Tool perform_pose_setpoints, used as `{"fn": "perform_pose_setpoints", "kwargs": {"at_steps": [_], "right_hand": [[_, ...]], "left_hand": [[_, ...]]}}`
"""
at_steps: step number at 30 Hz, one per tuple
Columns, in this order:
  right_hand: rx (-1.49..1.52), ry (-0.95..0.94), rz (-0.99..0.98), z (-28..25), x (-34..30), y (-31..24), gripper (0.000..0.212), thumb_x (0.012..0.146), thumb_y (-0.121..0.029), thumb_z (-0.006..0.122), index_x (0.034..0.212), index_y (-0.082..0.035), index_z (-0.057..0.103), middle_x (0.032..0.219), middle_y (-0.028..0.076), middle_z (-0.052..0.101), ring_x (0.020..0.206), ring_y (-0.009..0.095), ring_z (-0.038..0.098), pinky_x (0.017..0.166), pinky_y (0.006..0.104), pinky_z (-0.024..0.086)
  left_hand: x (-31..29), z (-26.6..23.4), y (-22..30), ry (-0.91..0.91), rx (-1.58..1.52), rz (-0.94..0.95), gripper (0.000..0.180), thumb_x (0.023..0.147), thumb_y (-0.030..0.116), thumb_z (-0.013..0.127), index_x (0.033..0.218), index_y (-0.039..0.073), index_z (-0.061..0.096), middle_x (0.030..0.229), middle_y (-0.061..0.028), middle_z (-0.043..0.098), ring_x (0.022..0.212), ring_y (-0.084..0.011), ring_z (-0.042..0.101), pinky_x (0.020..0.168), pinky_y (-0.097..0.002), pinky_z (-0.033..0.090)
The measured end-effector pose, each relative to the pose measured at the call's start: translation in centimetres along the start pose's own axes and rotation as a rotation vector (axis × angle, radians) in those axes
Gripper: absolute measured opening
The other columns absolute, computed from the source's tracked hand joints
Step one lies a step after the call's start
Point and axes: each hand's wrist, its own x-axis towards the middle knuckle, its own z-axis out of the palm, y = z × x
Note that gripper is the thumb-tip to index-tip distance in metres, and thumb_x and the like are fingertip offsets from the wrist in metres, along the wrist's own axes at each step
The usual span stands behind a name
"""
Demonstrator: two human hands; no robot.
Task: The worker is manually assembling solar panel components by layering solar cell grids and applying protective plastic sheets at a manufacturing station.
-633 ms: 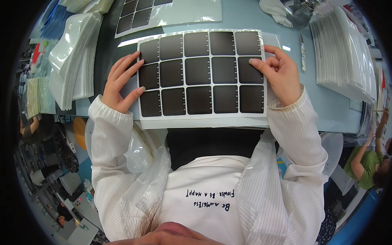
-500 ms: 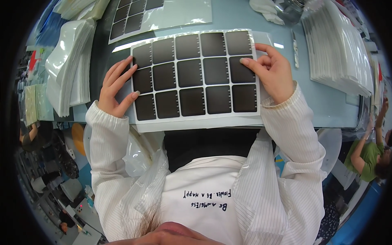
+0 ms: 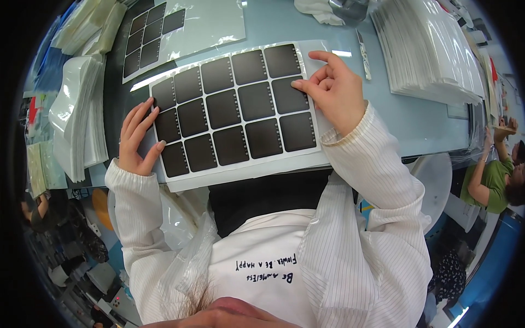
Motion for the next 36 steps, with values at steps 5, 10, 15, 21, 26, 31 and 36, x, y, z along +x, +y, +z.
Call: {"fn": "perform_pose_setpoints", "kwargs": {"at_steps": [5,10,15,21,26,31,36], "right_hand": [[0.012,0.018,0.026,-0.1,0.0,-0.1,0.050,0.079,-0.003,0.073,0.123,0.003,0.051,0.070,0.001,0.058,0.050,0.002,0.046,0.045,0.0164,0.036],[-0.151,0.077,-0.121,-0.2,-0.3,0.3,0.052,0.077,-0.004,0.075,0.123,0.000,0.053,0.075,0.001,0.057,0.050,0.003,0.046,0.048,0.0175,0.039],[-0.418,0.192,-0.280,-4.0,-1.1,0.0,0.048,0.076,-0.006,0.076,0.121,-0.002,0.058,0.082,0.002,0.057,0.057,0.004,0.048,0.052,0.0181,0.041],[-0.288,0.063,-0.011,-6.5,-3.6,2.2,0.049,0.077,-0.010,0.075,0.123,-0.005,0.058,0.090,0.002,0.057,0.066,0.005,0.049,0.057,0.0194,0.043],[-0.683,0.064,-0.369,-5.8,-5.2,1.7,0.050,0.074,-0.008,0.073,0.123,-0.012,0.062,0.101,0.008,0.051,0.078,0.017,0.049,0.070,0.0274,0.046],[-0.737,0.069,-0.461,-6.3,-5.3,2.7,0.042,0.076,-0.003,0.066,0.116,-0.015,0.067,0.116,0.011,0.054,0.086,0.024,0.051,0.077,0.0327,0.046],[-0.924,0.042,-0.696,-6.9,-5.3,3.7,0.042,0.077,0.000,0.063,0.114,-0.016,0.068,0.130,0.012,0.055,0.103,0.029,0.055,0.088,0.0365,0.045]], "left_hand": [[0.0,0.2,0.1,0.023,0.000,0.002,0.060,0.075,0.021,0.068,0.132,0.012,0.055,0.142,-0.0072,0.046,0.133,-0.0309,0.038,0.110,-0.0449,0.030],[0.1,0.2,0.3,0.008,0.017,-0.008,0.060,0.076,0.023,0.067,0.133,0.012,0.054,0.143,-0.0065,0.046,0.134,-0.0306,0.037,0.111,-0.0449,0.029],[-0.3,0.0,0.2,-0.004,0.026,-0.008,0.059,0.077,0.025,0.066,0.134,0.012,0.053,0.143,-0.0064,0.045,0.135,-0.0303,0.035,0.111,-0.0448,0.027],[0.2,0.2,-0.3,-0.004,0.027,0.035,0.059,0.079,0.029,0.064,0.135,0.012,0.052,0.143,-0.0076,0.045,0.135,-0.0308,0.035,0.111,-0.0451,0.027],[0.4,0.2,0.0,-0.027,0.039,0.004,0.058,0.082,0.029,0.063,0.135,0.011,0.051,0.144,-0.0079,0.045,0.136,-0.0313,0.034,0.111,-0.0455,0.027],[1.6,0.4,0.3,-0.025,0.064,0.058,0.058,0.080,0.023,0.065,0.135,0.012,0.052,0.144,-0.0061,0.044,0.136,-0.0300,0.033,0.112,-0.0437,0.027],[2.5,0.7,0.5,-0.040,0.076,0.066,0.057,0.081,0.020,0.065,0.136,0.014,0.051,0.146,-0.0045,0.042,0.138,-0.0280,0.032,0.113,-0.0431,0.025]]}}
